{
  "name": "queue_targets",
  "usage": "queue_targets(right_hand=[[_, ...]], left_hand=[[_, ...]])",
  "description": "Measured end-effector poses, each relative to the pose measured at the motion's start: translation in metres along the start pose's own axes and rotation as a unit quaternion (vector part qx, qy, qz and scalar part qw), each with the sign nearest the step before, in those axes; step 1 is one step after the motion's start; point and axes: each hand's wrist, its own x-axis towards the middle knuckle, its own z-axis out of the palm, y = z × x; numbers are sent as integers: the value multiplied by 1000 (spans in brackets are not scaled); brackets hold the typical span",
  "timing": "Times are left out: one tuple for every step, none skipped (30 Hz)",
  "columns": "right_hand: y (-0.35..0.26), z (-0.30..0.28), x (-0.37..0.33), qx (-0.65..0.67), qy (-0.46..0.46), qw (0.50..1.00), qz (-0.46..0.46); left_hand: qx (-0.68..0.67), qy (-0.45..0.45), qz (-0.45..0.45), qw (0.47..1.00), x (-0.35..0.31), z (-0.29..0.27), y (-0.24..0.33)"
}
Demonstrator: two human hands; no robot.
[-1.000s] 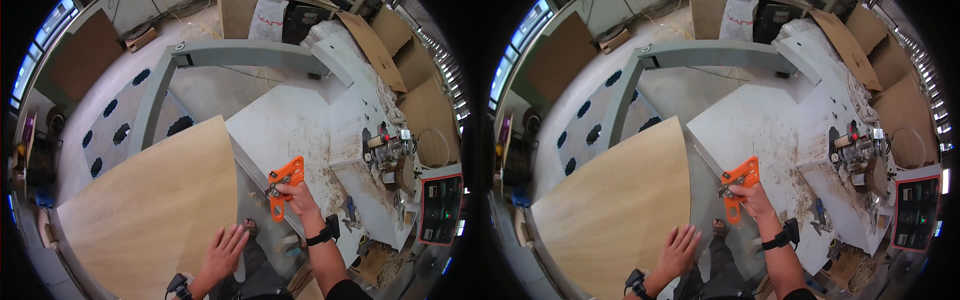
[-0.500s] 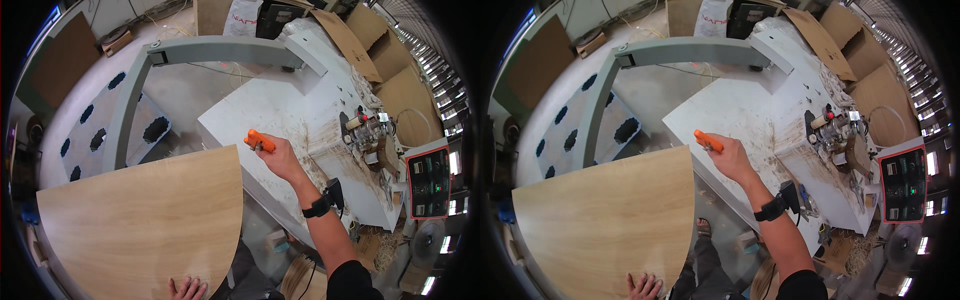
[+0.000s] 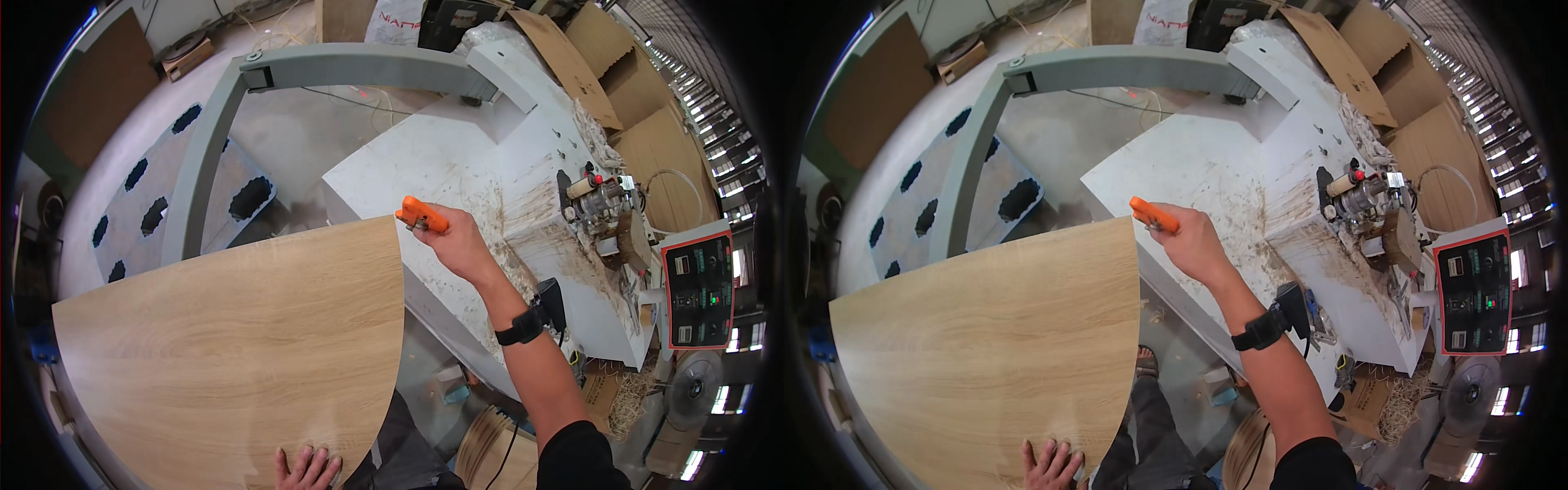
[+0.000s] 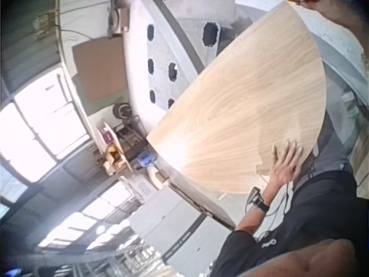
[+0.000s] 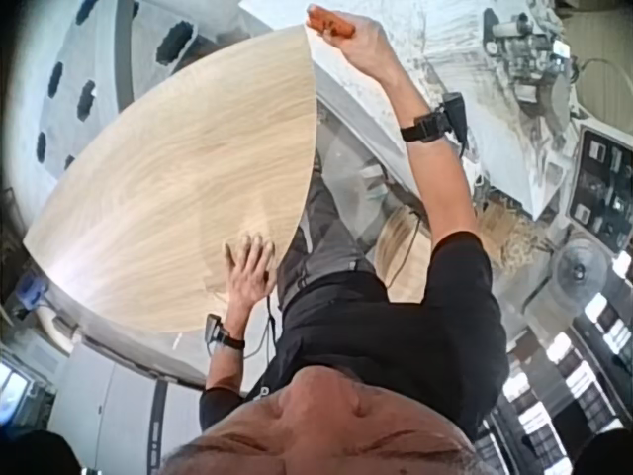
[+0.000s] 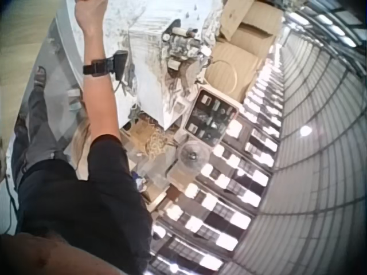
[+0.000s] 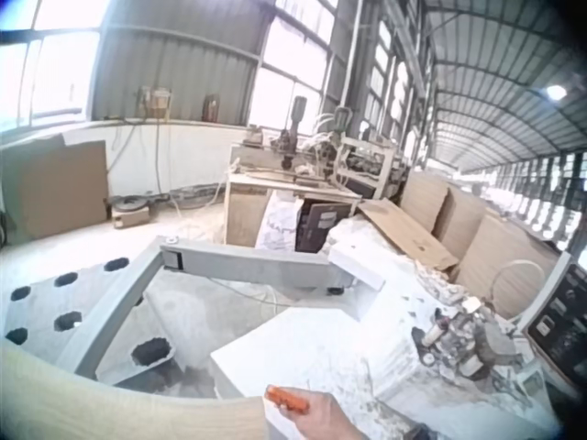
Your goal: Trimming the edges of a semicircular wood panel using a manual edge trimmer and a utility knife.
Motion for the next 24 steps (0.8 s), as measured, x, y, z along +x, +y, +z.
queue_targets(right_hand=[[-1,-1,1,-16,-2,999,30],[-1,-2,2,-31,-4,998,60],[0,-1,2,-30,-5,998,60],[0,-2,3,-18,-4,998,55],[1,-2,3,-6,-4,999,50],[0,-2,4,-6,-4,999,50],[0,-1,4,1,-7,999,51],[-1,-1,5,7,-9,999,51],[-2,-1,5,8,-10,999,52],[-5,-1,5,7,-10,999,48],[-6,-1,5,6,-10,999,45],[-4,0,6,6,-11,999,45],[-3,0,6,11,-12,999,48],[-1,0,6,16,-13,998,51],[-1,0,7,16,-14,998,52],[-1,-1,7,10,-15,999,49],[-1,-2,7,4,-16,999,47],[-4,-3,6,4,-17,999,47],[-7,-2,6,-1,-17,998,55],[-8,-2,6,-6,-18,998,63],[-7,-1,6,-5,-20,998,63],[-5,0,6,-5,-13,998,60],[-3,0,6,-4,-7,998,56],[0,-1,6,-4,-8,998,56]], left_hand=[[0,-1,-1,1000,-1,0,-1],[2,-10,-1,1000,-1,0,-2],[5,-19,-1,1000,-2,1,-2],[5,-19,-1,1000,-2,1,-2],[2,-20,-4,1000,-2,2,-2],[-1,-21,-6,1000,-2,2,-2],[0,-22,-8,1000,-2,2,-3],[-2,-17,-8,1000,-2,2,-3],[-5,-11,-8,1000,-1,2,-3],[-5,-12,-9,1000,-1,2,-2],[-1,-6,-10,1000,0,2,-1],[3,1,-11,1000,1,1,-1],[3,0,-12,1000,2,0,0],[3,6,-11,1000,3,-1,1],[2,12,-10,1000,4,-1,1],[2,12,-10,1000,4,-1,1],[3,13,-8,1000,3,0,1],[4,13,-7,1000,3,0,1],[4,13,-8,1000,2,-1,0],[3,7,-9,1000,2,-1,0],[1,2,-10,1000,2,-2,0],[1,2,-10,1000,1,-1,-1],[1,3,-6,1000,0,0,-2],[2,3,-2,1000,-1,1,-3]])
